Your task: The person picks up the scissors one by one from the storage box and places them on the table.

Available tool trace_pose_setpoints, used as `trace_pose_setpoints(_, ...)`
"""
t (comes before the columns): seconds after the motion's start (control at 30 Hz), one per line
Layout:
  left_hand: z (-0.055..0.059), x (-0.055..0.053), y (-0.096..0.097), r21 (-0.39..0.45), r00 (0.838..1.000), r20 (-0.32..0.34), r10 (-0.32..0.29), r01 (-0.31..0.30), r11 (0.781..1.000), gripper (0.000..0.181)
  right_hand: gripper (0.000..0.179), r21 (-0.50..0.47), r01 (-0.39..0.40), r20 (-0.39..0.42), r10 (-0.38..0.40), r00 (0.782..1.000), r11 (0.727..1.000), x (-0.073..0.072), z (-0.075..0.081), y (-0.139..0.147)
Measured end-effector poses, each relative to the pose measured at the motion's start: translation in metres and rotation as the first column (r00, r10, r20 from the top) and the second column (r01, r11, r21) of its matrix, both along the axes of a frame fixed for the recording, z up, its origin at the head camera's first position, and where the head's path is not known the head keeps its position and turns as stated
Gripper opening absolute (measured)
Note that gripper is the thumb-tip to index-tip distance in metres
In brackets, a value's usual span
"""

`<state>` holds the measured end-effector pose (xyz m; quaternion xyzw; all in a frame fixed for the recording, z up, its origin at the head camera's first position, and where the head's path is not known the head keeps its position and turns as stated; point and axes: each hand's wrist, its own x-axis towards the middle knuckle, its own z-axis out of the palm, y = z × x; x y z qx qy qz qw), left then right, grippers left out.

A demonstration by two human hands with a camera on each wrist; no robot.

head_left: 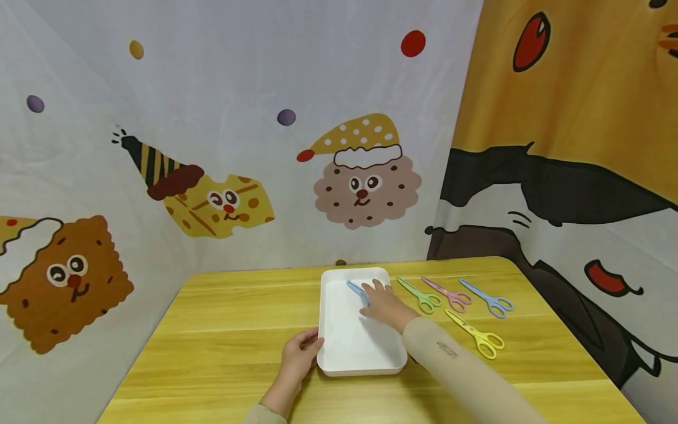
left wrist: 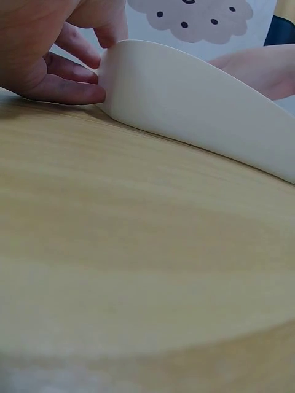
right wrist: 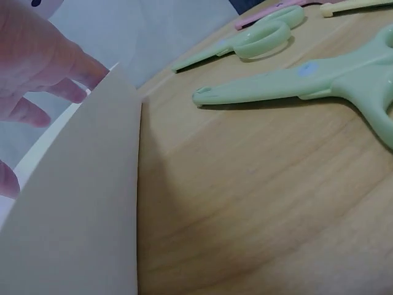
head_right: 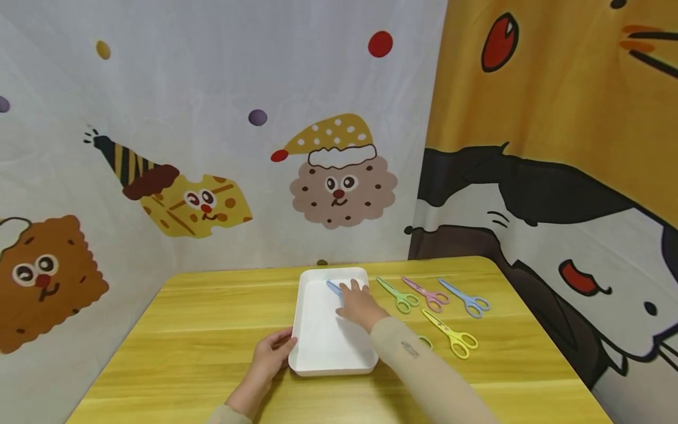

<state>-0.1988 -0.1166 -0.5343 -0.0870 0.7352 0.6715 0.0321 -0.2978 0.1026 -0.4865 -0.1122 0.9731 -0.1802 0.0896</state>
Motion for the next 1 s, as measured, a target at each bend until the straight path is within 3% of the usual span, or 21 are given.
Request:
trace_pose_setpoints(0.53, -0.003, -0.002, 0.001, 0.008, 1.000, 0.003, -0.001, 0.001, 1.000, 0.039, 0.072, 0.063, 0.157, 0.099, -0.163, 0.982, 0.986, 0.001, 0.004, -0.020)
trace_pose_setpoints(0.77, -0.002, -0.002, 0.002, 0.010, 1.000, 0.005, -0.004, 0.004, 1.000, 0.039, 0.063, 0.077, 0.131, 0.045, -0.135, 0.990, 0.988, 0.001, 0.000, -0.015)
trace_pose_setpoints(1.0, -0.003, -0.002, 0.003, 0.008, 1.000, 0.011, -0.005, 0.005, 1.000, 0.039, 0.042, 0.110, 0.104, 0.028, -0.107, 0.994, 0.988, 0.001, 0.002, -0.012)
